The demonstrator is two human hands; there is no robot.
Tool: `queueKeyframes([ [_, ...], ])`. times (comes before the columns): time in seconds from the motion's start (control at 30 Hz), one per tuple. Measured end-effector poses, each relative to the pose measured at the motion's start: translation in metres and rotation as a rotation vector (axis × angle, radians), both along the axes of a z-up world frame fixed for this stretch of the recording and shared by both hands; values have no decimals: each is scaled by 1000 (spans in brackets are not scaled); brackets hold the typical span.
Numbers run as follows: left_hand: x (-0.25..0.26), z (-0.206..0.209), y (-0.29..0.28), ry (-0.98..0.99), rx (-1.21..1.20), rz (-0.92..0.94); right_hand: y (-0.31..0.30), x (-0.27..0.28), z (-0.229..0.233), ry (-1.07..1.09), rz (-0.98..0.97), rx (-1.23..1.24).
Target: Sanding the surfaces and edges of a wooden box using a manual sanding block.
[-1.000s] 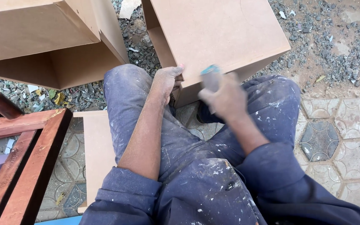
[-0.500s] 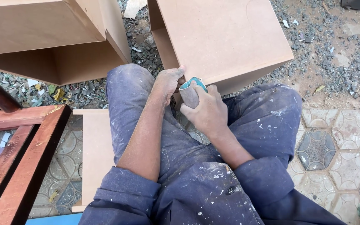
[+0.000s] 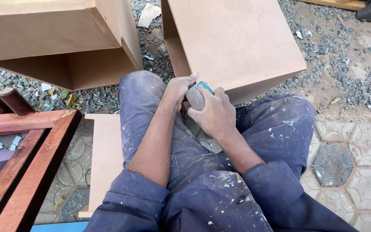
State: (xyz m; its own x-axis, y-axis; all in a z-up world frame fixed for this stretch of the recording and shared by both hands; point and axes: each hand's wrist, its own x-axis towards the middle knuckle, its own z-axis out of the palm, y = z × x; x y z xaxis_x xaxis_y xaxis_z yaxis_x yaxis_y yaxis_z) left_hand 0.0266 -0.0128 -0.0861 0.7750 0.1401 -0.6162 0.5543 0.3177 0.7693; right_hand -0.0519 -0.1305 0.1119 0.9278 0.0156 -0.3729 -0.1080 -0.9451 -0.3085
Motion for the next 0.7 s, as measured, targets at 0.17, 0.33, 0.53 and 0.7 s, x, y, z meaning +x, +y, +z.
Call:
queueKeyframes([
  [0.17, -2, 9, 1, 7, -44, -34, -4, -4, 0, 72, -23, -14],
  [0.33, -4, 4, 2, 1, -88, -12, -3, -1, 2, 94, -34, 20],
  [0.53, -5, 9, 4, 37, -85, -44, -4, -2, 0, 83, -15, 20],
  [0.7, -14, 44, 8, 81, -102, -31, -3, -3, 8, 71, 10, 13],
])
